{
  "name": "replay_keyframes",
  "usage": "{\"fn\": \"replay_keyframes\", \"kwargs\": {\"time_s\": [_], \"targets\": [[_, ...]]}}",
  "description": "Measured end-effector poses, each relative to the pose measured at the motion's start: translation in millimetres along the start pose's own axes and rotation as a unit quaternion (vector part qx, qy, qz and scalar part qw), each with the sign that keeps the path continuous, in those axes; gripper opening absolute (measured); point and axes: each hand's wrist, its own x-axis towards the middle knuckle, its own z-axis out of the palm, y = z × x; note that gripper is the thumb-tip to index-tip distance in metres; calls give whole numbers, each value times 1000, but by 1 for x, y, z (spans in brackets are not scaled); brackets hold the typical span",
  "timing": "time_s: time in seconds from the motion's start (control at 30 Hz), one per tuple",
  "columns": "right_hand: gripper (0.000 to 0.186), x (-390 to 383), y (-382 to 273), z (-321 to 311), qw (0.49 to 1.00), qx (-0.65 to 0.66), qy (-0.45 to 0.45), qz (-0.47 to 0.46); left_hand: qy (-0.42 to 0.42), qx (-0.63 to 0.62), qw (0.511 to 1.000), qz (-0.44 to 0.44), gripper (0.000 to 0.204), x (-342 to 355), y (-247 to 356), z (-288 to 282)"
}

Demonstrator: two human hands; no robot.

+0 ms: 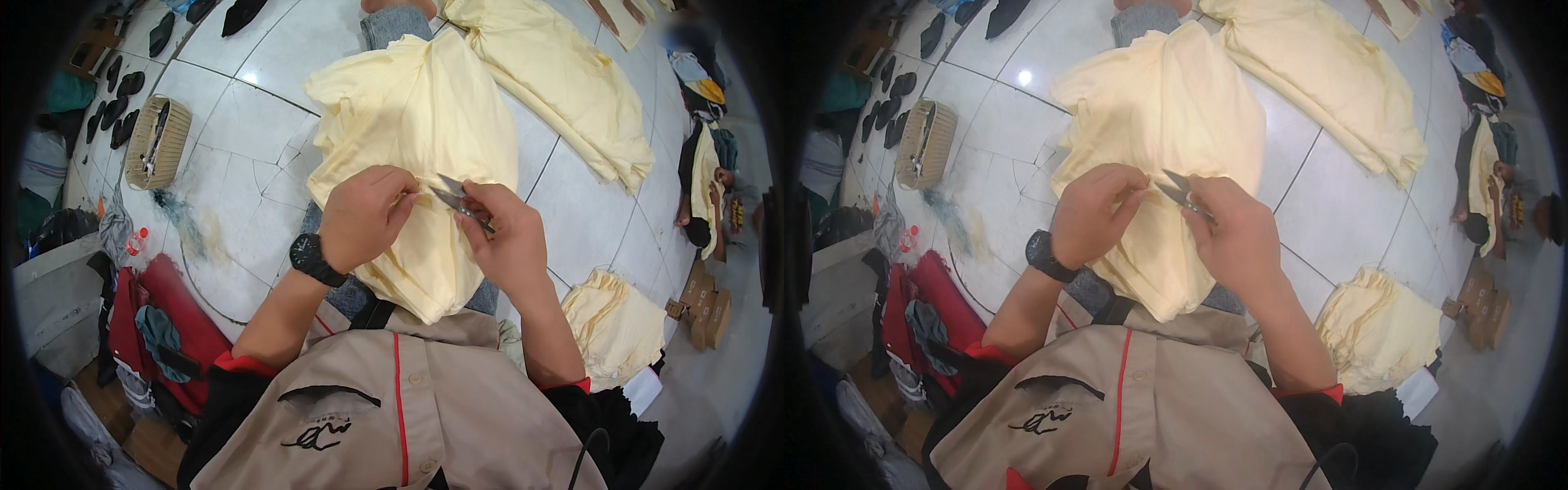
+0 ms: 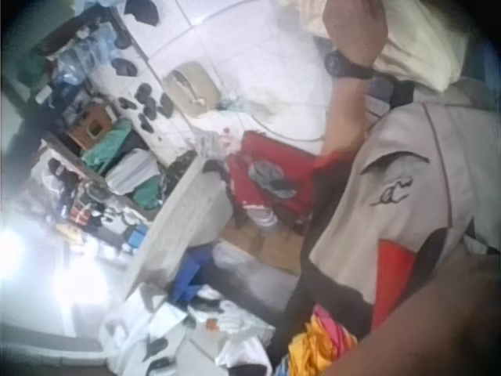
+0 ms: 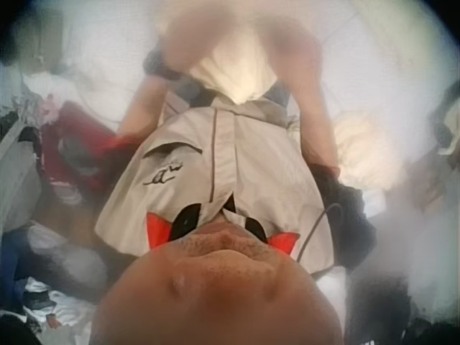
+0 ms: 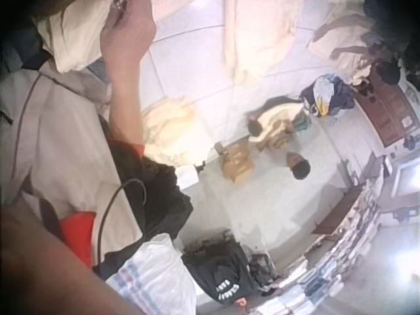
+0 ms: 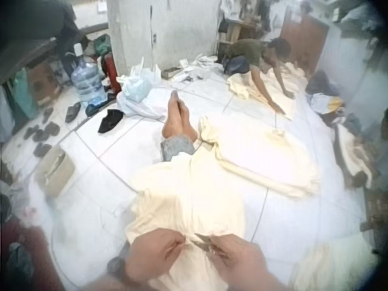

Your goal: The person uses scissors to cut the seams and edges of a stack of yellow shirts. They trim the fabric along the hems and sleeves, occasionally lifting the shirts to access different layers.

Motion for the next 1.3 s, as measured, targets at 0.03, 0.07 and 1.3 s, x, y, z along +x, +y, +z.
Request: {"fn": "replay_keyframes", "kwargs": {"time_s": [0.03,0.07,1.3], "targets": [[36,1,-6,-2,998,-51,-10,-29,-8,-3,1000,10,9,1,-1,-4],[36,1,-13,-4,993,-102,-21,-58,-16,-6,1000,20,9,1,-1,-6],[29,-5,-22,-2,989,128,53,-45,176,72,948,-256,24,-157,-108,-69]]}}
